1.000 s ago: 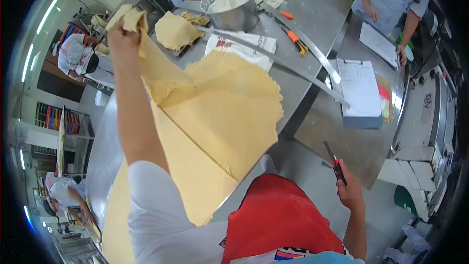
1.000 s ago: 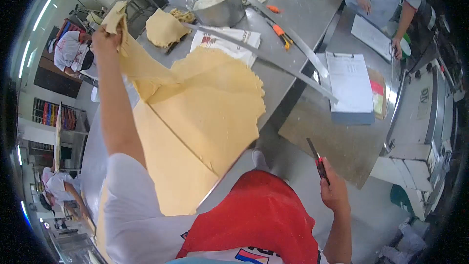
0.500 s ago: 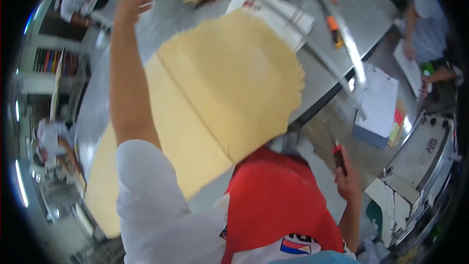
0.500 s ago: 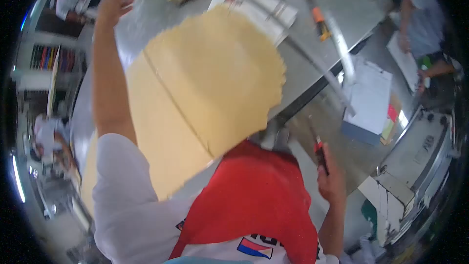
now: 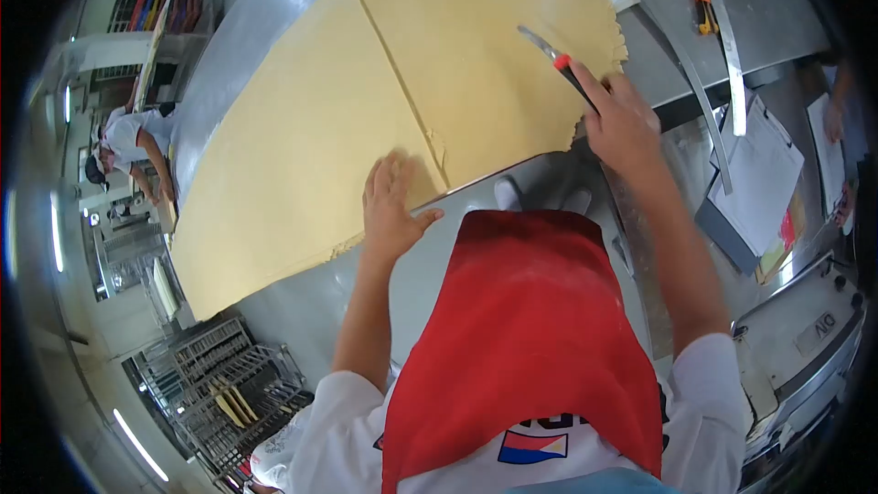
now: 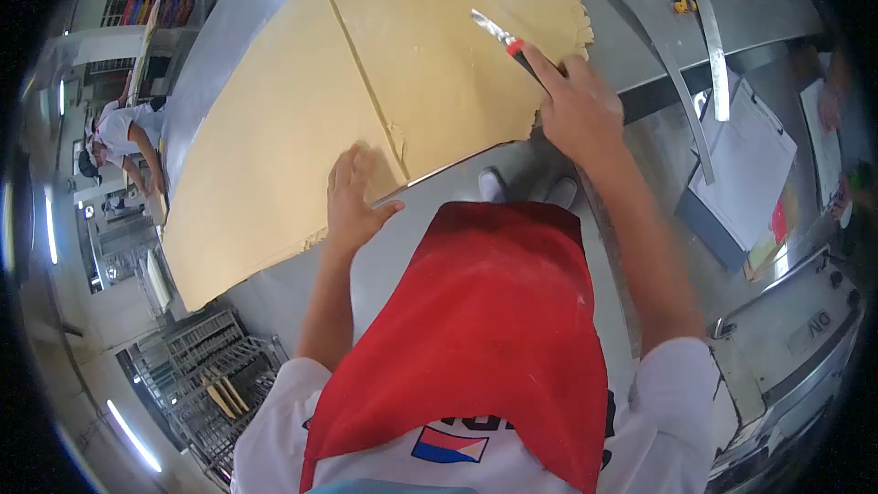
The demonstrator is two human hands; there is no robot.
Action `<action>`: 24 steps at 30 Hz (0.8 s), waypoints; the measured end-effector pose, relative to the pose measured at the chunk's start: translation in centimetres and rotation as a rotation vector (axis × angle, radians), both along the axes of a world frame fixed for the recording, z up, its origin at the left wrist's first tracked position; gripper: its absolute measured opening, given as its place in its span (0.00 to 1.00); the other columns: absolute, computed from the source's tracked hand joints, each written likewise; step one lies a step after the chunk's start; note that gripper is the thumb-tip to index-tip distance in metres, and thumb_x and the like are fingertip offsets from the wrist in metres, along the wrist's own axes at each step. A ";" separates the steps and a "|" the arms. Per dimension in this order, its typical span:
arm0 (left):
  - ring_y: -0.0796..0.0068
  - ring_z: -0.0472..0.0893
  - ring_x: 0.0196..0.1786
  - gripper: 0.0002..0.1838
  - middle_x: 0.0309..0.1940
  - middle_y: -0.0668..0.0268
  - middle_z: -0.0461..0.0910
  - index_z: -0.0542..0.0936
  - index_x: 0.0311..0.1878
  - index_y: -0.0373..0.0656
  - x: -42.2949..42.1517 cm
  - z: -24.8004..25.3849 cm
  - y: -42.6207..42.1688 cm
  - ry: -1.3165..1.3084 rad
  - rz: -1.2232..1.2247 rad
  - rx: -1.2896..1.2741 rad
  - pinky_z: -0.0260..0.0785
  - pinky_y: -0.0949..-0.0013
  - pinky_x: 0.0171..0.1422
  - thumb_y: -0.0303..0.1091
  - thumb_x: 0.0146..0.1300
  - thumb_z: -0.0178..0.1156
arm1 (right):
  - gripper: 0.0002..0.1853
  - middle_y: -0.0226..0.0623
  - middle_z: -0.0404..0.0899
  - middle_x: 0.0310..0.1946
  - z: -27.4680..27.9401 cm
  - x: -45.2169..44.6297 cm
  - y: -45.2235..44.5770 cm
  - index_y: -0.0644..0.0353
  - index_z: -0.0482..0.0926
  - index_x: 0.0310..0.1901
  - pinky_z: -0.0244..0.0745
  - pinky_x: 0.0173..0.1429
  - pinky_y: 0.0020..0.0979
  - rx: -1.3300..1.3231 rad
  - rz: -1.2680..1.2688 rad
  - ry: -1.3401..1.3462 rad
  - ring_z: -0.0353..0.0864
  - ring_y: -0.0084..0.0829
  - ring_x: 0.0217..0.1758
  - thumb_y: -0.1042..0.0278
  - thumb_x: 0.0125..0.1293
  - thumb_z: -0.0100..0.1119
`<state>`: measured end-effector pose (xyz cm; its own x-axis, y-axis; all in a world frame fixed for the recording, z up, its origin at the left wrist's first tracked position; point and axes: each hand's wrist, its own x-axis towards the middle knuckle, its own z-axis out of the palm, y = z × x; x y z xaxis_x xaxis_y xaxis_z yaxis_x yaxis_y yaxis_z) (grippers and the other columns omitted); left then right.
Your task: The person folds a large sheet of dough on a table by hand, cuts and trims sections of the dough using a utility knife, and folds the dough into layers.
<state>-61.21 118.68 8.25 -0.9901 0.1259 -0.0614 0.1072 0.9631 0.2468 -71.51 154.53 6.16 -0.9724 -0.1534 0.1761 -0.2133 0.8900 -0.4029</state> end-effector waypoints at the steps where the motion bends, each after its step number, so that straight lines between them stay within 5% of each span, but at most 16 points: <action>1: 0.42 0.64 0.75 0.47 0.73 0.53 0.66 0.74 0.71 0.49 0.6 -1.2 -0.4 0.080 0.012 0.024 0.61 0.43 0.75 0.44 0.44 0.82 | 0.30 0.38 0.75 0.46 -0.5 -1.1 -0.8 0.37 0.73 0.72 0.78 0.53 0.44 0.016 -0.021 -0.005 0.79 0.43 0.49 0.65 0.67 0.60; 5: 0.41 0.65 0.74 0.40 0.72 0.54 0.69 0.77 0.68 0.50 0.6 -2.9 -0.7 0.174 0.008 0.039 0.61 0.41 0.74 0.44 0.49 0.80 | 0.28 0.37 0.76 0.49 -1.3 -1.6 -2.2 0.40 0.76 0.69 0.76 0.56 0.46 0.230 -0.072 -0.027 0.78 0.43 0.53 0.63 0.65 0.62; 8: 0.41 0.70 0.71 0.30 0.69 0.55 0.74 0.82 0.61 0.45 0.8 -2.8 -0.7 0.264 -0.073 0.027 0.64 0.42 0.73 0.40 0.54 0.77 | 0.23 0.37 0.78 0.51 -0.6 0.5 -3.8 0.45 0.81 0.62 0.73 0.59 0.48 0.227 0.005 0.317 0.77 0.44 0.57 0.64 0.64 0.61; 11: 0.41 0.72 0.70 0.20 0.66 0.57 0.78 0.84 0.58 0.45 1.2 -3.2 -1.3 0.286 -0.104 0.014 0.63 0.41 0.73 0.37 0.63 0.70 | 0.17 0.36 0.81 0.49 -1.1 2.1 -7.7 0.51 0.85 0.53 0.71 0.62 0.47 -0.134 0.209 0.185 0.78 0.43 0.57 0.67 0.63 0.60; 14: 0.42 0.77 0.65 0.14 0.59 0.56 0.83 0.84 0.56 0.42 0.8 -3.6 -2.2 0.333 -0.072 0.091 0.66 0.44 0.71 0.33 0.69 0.62 | 0.17 0.36 0.82 0.49 -1.6 2.9 -11.7 0.52 0.85 0.54 0.71 0.62 0.48 -0.201 0.260 -0.029 0.78 0.43 0.57 0.67 0.63 0.60; 17: 0.47 0.82 0.62 0.14 0.53 0.51 0.86 0.84 0.54 0.36 0.2 -4.3 -2.9 0.346 0.000 0.282 0.71 0.54 0.68 0.34 0.75 0.58 | 0.18 0.35 0.81 0.51 -2.7 3.1 -15.2 0.51 0.85 0.54 0.69 0.64 0.48 -0.173 0.271 -0.040 0.77 0.40 0.59 0.66 0.63 0.61; 19: 0.63 0.86 0.49 0.15 0.43 0.54 0.87 0.83 0.50 0.33 0.3 -4.6 -3.0 0.332 0.262 0.505 0.75 0.68 0.56 0.37 0.78 0.55 | 0.18 0.34 0.80 0.52 -1.6 3.3 -16.8 0.50 0.85 0.54 0.67 0.65 0.47 -0.120 0.298 -0.057 0.76 0.39 0.60 0.64 0.62 0.63; 20: 0.63 0.86 0.49 0.15 0.43 0.54 0.87 0.83 0.50 0.33 0.3 -4.2 -3.4 0.325 0.254 0.509 0.75 0.68 0.56 0.37 0.78 0.55 | 0.18 0.32 0.80 0.52 -1.2 3.4 -17.4 0.49 0.86 0.54 0.66 0.66 0.45 -0.072 0.332 -0.074 0.75 0.37 0.61 0.63 0.62 0.64; 22: 0.79 0.78 0.39 0.17 0.36 0.64 0.84 0.83 0.48 0.33 0.1 -2.6 -4.0 -0.006 0.477 0.698 0.71 0.75 0.46 0.39 0.80 0.54 | 0.18 0.31 0.79 0.53 -1.6 3.3 -18.5 0.48 0.86 0.54 0.64 0.66 0.44 -0.083 0.341 -0.052 0.74 0.36 0.61 0.61 0.61 0.66; 24: 0.82 0.74 0.37 0.16 0.33 0.69 0.81 0.82 0.47 0.34 0.2 -2.5 -3.9 0.020 0.475 0.763 0.69 0.75 0.44 0.38 0.80 0.54 | 0.18 0.30 0.79 0.53 -1.7 3.2 -19.2 0.47 0.86 0.53 0.63 0.67 0.43 -0.095 0.359 -0.029 0.74 0.34 0.61 0.59 0.60 0.67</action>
<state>-61.01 114.75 5.75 -0.9483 -0.2973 -0.1112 -0.2496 0.4822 0.8397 -68.30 135.32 4.49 -0.8646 -0.4696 0.1788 -0.4921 0.7193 -0.4904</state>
